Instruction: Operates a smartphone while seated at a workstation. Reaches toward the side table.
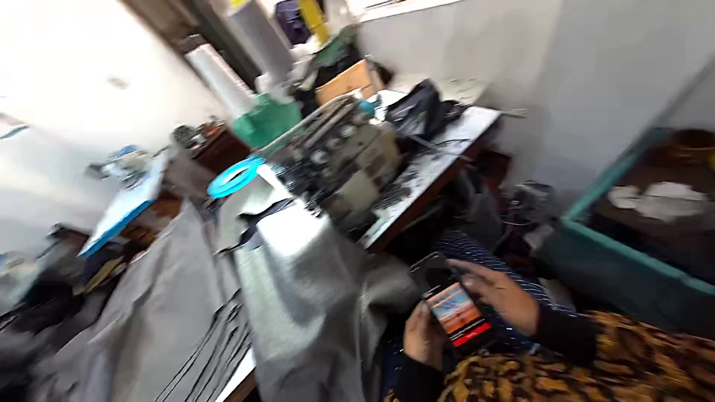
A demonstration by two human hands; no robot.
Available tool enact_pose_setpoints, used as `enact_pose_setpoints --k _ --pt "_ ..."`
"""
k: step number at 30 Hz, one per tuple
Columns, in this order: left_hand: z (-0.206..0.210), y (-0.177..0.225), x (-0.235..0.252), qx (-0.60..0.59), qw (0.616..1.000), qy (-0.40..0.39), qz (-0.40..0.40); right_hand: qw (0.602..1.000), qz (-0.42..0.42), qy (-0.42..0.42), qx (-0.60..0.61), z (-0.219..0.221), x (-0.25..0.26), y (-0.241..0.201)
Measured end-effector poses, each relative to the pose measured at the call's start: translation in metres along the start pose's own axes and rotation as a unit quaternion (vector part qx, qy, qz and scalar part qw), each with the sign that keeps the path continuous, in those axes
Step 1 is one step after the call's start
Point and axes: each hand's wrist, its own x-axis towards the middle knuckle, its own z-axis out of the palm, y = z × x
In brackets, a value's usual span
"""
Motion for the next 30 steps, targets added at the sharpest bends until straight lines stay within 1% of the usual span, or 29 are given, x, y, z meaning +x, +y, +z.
enact_pose_setpoints --k 4,11,17,26,30 --pt "0.0046 -0.0007 0.0012 -0.017 1.000 -0.004 0.008 0.999 0.030 -0.016 0.014 -0.0045 0.0000 -0.0065" --pt "0.0075 0.0016 0.0008 -0.041 0.999 0.009 -0.009 0.991 0.102 -0.028 0.078 -0.0053 -0.0014 -0.0077" --pt "0.0083 0.0032 -0.0003 -0.054 0.998 0.011 -0.009 0.993 0.088 -0.027 0.077 -0.0043 0.0000 -0.0045" --pt "0.0078 0.0053 -0.0024 -0.056 0.998 -0.011 -0.003 0.997 0.054 -0.003 0.047 -0.0042 0.0010 -0.0066" --pt "0.0078 0.0059 -0.0028 -0.059 0.998 -0.013 -0.004 0.998 0.054 -0.003 0.039 -0.0044 0.0018 -0.0084"
